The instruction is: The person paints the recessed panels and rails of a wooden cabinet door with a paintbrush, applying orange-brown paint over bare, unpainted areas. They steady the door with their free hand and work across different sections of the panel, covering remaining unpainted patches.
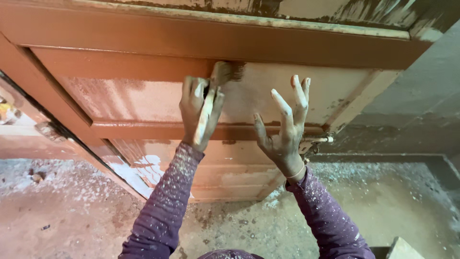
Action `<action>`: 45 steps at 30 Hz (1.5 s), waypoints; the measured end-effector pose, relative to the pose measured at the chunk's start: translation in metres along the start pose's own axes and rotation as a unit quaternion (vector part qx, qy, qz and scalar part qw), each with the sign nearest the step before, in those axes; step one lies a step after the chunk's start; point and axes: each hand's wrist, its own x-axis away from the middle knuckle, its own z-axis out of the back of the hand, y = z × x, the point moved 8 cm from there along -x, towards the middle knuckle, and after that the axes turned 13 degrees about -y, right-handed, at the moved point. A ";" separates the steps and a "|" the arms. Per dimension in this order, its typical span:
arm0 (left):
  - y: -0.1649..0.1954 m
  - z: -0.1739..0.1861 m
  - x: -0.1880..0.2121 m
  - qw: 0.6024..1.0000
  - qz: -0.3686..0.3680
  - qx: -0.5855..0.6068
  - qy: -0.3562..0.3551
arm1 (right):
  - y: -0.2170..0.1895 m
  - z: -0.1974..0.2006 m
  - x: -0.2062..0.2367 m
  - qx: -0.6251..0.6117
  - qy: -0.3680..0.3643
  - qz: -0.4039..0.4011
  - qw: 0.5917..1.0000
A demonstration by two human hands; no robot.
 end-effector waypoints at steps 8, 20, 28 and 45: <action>0.019 -0.037 -0.001 0.995 -0.070 -0.054 0.037 | -0.006 0.015 0.008 0.076 0.079 -0.013 0.994; 0.003 -0.024 -0.016 0.998 -0.014 0.035 -0.054 | -0.040 0.063 0.026 0.111 0.087 -0.099 0.985; -0.009 0.009 0.011 0.999 -0.003 0.032 0.022 | -0.054 0.043 0.011 0.099 0.073 -0.092 0.988; 0.010 -0.044 0.005 0.995 0.025 0.067 0.064 | 0.048 0.093 0.049 0.021 0.081 -0.069 0.994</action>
